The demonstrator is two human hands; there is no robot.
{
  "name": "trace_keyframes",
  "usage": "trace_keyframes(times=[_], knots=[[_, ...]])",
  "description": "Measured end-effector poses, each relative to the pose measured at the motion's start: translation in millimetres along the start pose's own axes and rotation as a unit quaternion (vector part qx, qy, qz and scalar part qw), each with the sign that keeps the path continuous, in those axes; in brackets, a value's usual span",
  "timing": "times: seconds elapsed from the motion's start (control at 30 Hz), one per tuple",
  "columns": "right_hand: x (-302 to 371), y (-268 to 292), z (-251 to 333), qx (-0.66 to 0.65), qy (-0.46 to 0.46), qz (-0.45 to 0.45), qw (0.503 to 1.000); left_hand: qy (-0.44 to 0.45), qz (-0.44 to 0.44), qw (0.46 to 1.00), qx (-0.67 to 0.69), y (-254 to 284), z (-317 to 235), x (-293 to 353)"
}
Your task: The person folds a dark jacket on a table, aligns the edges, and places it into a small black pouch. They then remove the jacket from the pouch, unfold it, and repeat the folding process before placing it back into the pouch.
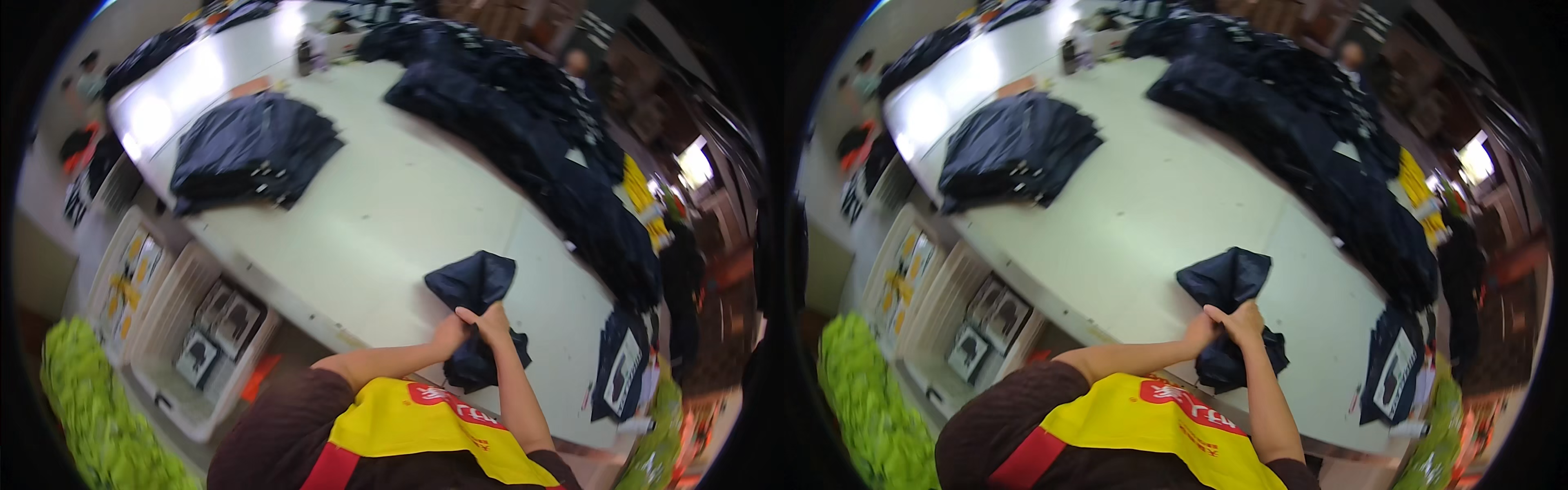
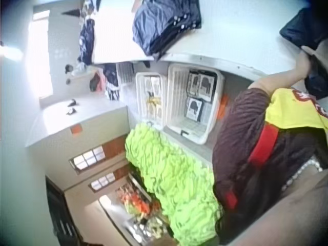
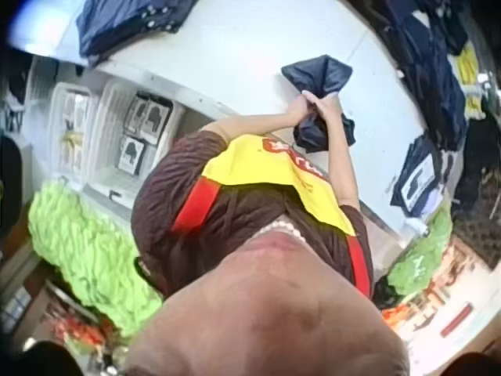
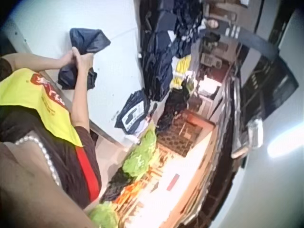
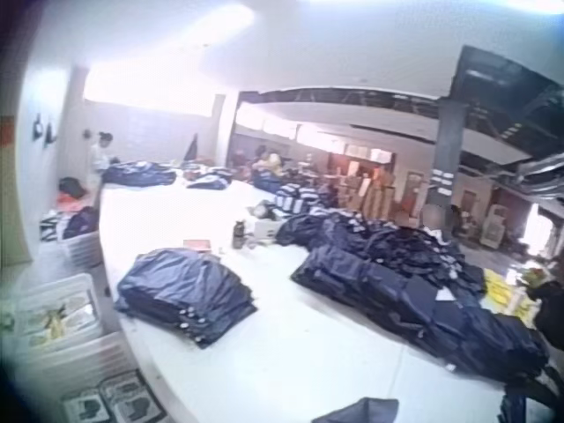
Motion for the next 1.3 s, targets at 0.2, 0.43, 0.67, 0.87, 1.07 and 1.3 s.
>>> trace_keyframes(times=[0.2,0.43,0.67,0.87,1.07,1.3], knots=[[9,-19,65,0.226,-0.023,-0.019,0.974,-0.233,-0.011,0.967,0.107,19,5,33],[-24,13,18,-0.028,0.063,-0.023,0.997,-0.288,-0.180,0.907,-0.249,238,-39,-10],[-53,35,-104,-0.258,-0.073,-0.039,0.963,0.057,-0.473,0.687,-0.549,567,-36,-9],[-34,32,-179,-0.392,-0.118,-0.020,0.912,-0.061,-0.497,0.701,-0.507,576,13,6],[-25,32,-249,-0.204,-0.067,-0.084,0.973,-0.391,-0.326,0.782,-0.359,348,-42,33],[3,40,-180,-0.314,0.043,-0.012,0.948,-0.371,0.097,0.918,-0.101,112,-21,54]])
Point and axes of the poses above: each hand's wrist, its own x-axis away from the middle knuckle, its own y-axis out of the back of the hand, z = x × y, the point moved 8 cm from there along -x, towards the middle knuckle, and after that the axes turned 2 degrees about -y, right-handed, at the moved point
